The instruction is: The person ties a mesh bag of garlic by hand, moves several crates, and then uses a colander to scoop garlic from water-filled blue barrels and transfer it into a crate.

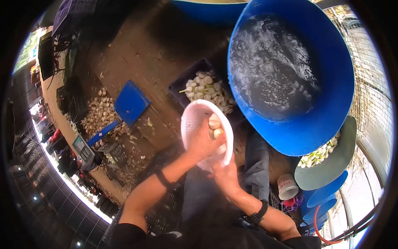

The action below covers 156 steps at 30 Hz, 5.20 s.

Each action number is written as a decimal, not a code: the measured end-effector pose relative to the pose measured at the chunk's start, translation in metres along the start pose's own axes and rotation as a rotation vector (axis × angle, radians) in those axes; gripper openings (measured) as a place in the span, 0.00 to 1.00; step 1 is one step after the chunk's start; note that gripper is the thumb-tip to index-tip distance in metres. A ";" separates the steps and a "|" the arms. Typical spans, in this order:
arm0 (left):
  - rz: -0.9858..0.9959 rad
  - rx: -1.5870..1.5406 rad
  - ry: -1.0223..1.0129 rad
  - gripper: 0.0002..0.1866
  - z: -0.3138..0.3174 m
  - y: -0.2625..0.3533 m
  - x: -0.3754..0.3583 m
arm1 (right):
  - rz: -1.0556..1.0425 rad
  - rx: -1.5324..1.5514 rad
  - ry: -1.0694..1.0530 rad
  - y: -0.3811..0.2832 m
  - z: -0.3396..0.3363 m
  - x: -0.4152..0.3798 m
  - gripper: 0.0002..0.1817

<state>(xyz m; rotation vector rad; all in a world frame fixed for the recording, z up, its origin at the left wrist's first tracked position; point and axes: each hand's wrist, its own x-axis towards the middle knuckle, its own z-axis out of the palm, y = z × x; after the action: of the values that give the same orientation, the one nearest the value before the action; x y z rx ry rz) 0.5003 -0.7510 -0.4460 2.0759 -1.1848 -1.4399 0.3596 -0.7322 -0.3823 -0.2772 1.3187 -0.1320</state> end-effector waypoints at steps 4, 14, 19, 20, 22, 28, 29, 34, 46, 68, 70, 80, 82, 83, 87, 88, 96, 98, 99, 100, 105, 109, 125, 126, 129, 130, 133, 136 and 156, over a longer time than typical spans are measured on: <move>-0.206 -0.413 -0.029 0.36 0.038 -0.076 -0.017 | 0.052 -0.093 0.056 0.062 0.002 0.033 0.33; -0.392 -1.367 -0.043 0.34 0.027 -0.144 0.020 | 0.091 -0.088 0.235 0.119 -0.032 0.106 0.28; -0.676 -1.016 0.200 0.52 -0.014 -0.164 0.058 | 0.142 -0.084 0.322 0.107 -0.050 0.096 0.28; -0.620 -0.995 0.294 0.52 -0.024 -0.165 0.062 | 0.124 -0.091 0.272 0.097 -0.054 0.083 0.29; -0.481 -0.937 0.422 0.51 -0.046 -0.156 0.074 | 0.063 -0.080 0.203 0.065 -0.053 0.050 0.30; 0.001 -0.604 0.460 0.38 -0.079 -0.021 0.148 | -0.040 -0.160 0.172 -0.053 -0.095 -0.037 0.24; 0.105 -0.504 0.434 0.37 -0.076 0.006 0.162 | -0.094 -0.214 0.141 -0.076 -0.108 -0.050 0.24; 0.245 -0.170 0.394 0.37 -0.024 0.091 0.240 | -0.593 -0.610 0.506 -0.180 -0.216 -0.022 0.22; 0.085 0.240 0.356 0.26 -0.010 0.124 0.258 | -0.913 -1.875 0.857 -0.342 -0.297 0.265 0.45; 0.125 0.038 0.376 0.16 -0.006 0.124 0.258 | -0.626 -1.798 0.412 -0.186 -0.439 0.441 0.35; 0.111 0.038 0.376 0.16 -0.005 0.123 0.257 | -0.536 -1.735 0.394 -0.161 -0.439 0.427 0.34; 0.148 -0.002 0.369 0.16 0.000 0.124 0.257 | -0.170 -1.191 0.326 -0.069 -0.375 0.367 0.29; 0.131 -0.019 0.362 0.16 -0.001 0.121 0.257 | -0.131 -1.022 0.283 -0.061 -0.344 0.364 0.28; 0.116 -0.031 0.349 0.17 -0.002 0.121 0.256 | -0.107 -0.934 0.266 -0.057 -0.328 0.363 0.27; 0.076 0.035 0.338 0.17 -0.005 0.121 0.254 | -0.019 -0.633 0.191 -0.072 -0.275 0.366 0.26; 0.102 0.028 0.348 0.17 -0.004 0.116 0.257 | 0.012 -0.581 0.182 -0.078 -0.270 0.366 0.25; 0.105 0.096 0.376 0.19 -0.007 0.109 0.261 | -0.086 -0.342 0.174 -0.138 -0.316 0.315 0.23; 0.099 0.069 0.375 0.19 -0.007 0.113 0.260 | -0.138 -0.436 0.268 -0.158 -0.347 0.300 0.25; 0.090 0.047 0.370 0.20 -0.007 0.114 0.260 | -0.225 -0.422 0.323 -0.166 -0.359 0.292 0.26; 0.088 0.043 0.373 0.20 -0.008 0.113 0.260 | -0.260 -0.361 0.330 -0.180 -0.370 0.279 0.27; 0.108 0.113 0.373 0.19 -0.009 0.113 0.259 | -0.608 -0.613 0.634 -0.232 -0.419 0.264 0.30; 0.091 0.085 0.368 0.19 -0.007 0.114 0.258 | -0.616 -0.913 0.833 -0.271 -0.415 0.272 0.36; -0.004 0.092 0.386 0.21 -0.004 0.125 0.256 | -0.723 -1.743 0.643 -0.238 -0.425 0.518 0.14; -0.017 0.090 0.392 0.21 -0.003 0.126 0.256 | -0.699 -1.762 0.630 -0.232 -0.420 0.522 0.14; 0.006 -0.011 0.388 0.20 -0.002 0.125 0.256 | -0.632 -1.758 0.593 -0.215 -0.410 0.526 0.13; -0.004 -0.009 0.383 0.20 -0.002 0.125 0.255 | -0.609 -1.747 0.577 -0.209 -0.407 0.523 0.13; 0.060 0.041 0.375 0.19 -0.004 0.125 0.256 | -0.550 -1.702 0.535 -0.193 -0.402 0.507 0.13; 0.074 0.068 0.383 0.19 -0.004 0.125 0.257 | -0.471 -1.619 0.497 -0.174 -0.403 0.475 0.12; 0.146 0.086 0.363 0.19 -0.004 0.115 0.257 | -0.270 -0.354 0.282 -0.139 -0.288 0.451 0.10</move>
<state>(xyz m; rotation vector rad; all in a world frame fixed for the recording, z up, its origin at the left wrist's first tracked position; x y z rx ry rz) 0.4885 -1.0225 -0.5197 2.1391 -1.2324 -0.9116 0.2011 -1.0157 -0.8305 -0.7606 1.5790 -0.1693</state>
